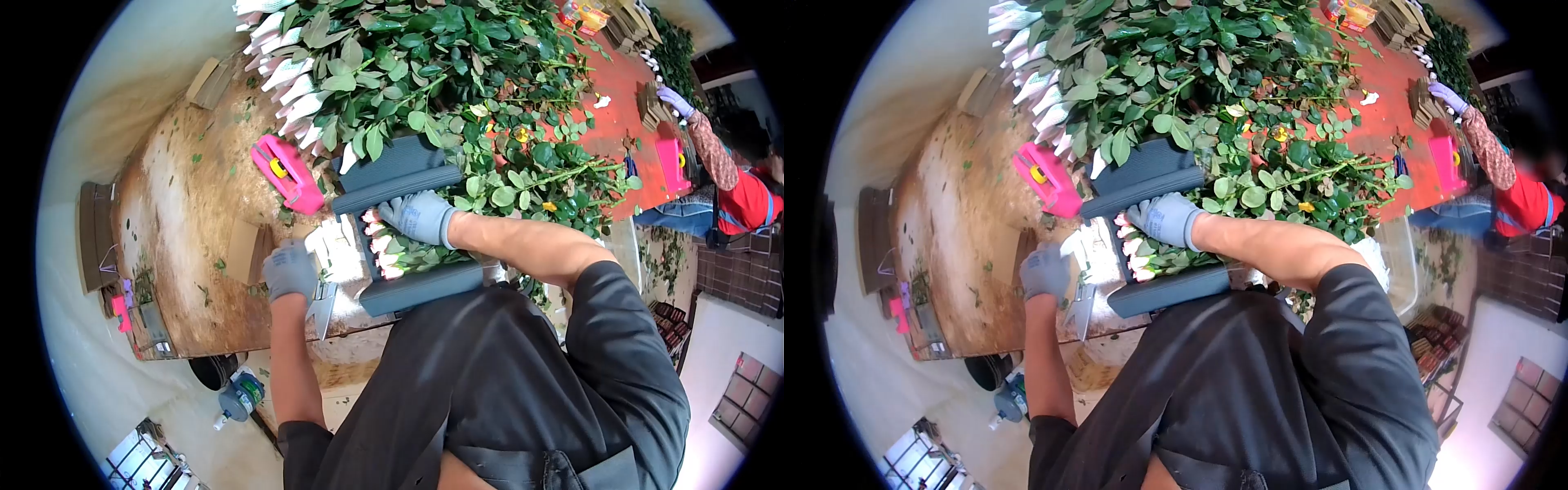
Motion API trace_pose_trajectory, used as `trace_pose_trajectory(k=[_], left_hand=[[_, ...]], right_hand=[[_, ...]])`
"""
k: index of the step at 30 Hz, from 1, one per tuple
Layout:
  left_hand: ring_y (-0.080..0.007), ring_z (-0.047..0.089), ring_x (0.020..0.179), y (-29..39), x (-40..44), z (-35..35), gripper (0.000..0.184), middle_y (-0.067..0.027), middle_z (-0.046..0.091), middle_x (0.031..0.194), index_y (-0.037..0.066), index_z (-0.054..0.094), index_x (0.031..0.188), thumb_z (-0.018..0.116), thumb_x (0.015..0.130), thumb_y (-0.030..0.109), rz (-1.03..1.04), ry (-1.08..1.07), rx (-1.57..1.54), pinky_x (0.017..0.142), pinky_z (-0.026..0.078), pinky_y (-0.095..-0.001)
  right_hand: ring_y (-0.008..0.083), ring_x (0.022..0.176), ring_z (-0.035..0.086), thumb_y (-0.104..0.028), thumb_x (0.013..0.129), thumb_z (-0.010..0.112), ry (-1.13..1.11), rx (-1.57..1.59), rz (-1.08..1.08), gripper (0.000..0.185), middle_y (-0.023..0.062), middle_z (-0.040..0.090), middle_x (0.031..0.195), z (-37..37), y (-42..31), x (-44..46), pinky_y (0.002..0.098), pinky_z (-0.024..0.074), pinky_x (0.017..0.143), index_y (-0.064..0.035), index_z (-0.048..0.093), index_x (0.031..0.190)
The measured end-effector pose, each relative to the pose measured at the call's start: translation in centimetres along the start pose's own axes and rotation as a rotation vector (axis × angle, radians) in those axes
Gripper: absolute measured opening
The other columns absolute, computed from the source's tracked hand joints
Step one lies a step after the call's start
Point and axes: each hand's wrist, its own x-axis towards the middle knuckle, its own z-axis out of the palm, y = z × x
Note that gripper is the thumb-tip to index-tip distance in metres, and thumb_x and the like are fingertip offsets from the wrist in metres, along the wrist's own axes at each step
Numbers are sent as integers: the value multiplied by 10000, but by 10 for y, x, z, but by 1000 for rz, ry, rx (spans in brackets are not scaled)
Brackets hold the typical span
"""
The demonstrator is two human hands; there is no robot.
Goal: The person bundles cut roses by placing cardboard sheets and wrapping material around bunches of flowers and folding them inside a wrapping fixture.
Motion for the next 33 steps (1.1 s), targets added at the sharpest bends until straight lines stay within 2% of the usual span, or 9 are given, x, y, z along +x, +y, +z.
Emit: trace_pose_trajectory(k=[6,11,14,16,18,22,24,27,33], left_hand=[[-349,586,1205,81,-13,-25,399,-139,557,1418,68,612,1294,631,914,187,654,181,-415,1022,473,-460],[-406,524,1272,98,-4,-16,466,-221,527,1430,-19,546,1344,589,907,136,530,12,-470,1091,423,-469],[-370,582,1224,99,-4,-13,436,-173,482,1494,45,574,1358,570,938,161,479,-152,-282,1009,493,-480],[-375,564,1255,98,-6,-11,465,-164,463,1518,51,552,1390,566,936,151,520,-52,-351,1040,475,-476],[-380,546,1286,95,-4,-10,496,-155,444,1542,57,531,1421,563,933,140,558,49,-414,1070,457,-472],[-383,492,1357,90,-2,-11,533,-151,430,1562,47,505,1451,562,926,117,555,-16,-484,1143,395,-451],[-384,486,1368,86,-3,-13,508,-171,480,1523,42,536,1423,576,924,123,466,-15,-642,1150,386,-442],[-374,510,1354,70,-13,-21,441,-191,557,1447,41,606,1351,596,918,131,413,33,-790,1130,407,-417],[-353,650,1150,51,-32,-31,324,-172,690,1224,21,687,1208,624,921,157,316,35,-985,1007,496,-409]], right_hand=[[298,825,726,-166,909,580,-74,66,94,249,135,696,973,-11,-9,-3,429,568,691,-73,621,1137],[288,808,698,-193,859,640,-1,131,37,238,112,656,931,-43,-16,-13,425,537,657,-95,625,1075],[305,823,690,-216,860,646,157,219,15,246,103,641,927,-92,-11,-15,440,539,673,-105,619,1077],[325,870,679,-220,856,653,220,320,210,262,104,655,980,-113,19,-5,457,542,699,-92,619,1083],[334,945,667,-209,864,648,4,330,492,276,137,661,1042,-111,61,12,459,551,777,-77,622,1105],[351,1065,679,-259,826,691,-10,151,528,420,212,707,1096,-41,117,16,435,548,944,-23,673,1173],[362,1058,698,-266,809,690,-263,316,524,377,204,724,1126,-42,132,23,441,569,885,-32,714,1104],[367,921,729,-195,817,625,-152,216,494,244,183,749,983,-52,132,16,449,587,795,-59,763,965],[385,1009,689,-289,828,747,-287,320,436,386,205,710,1069,-61,129,12,470,549,876,-49,670,1120]])
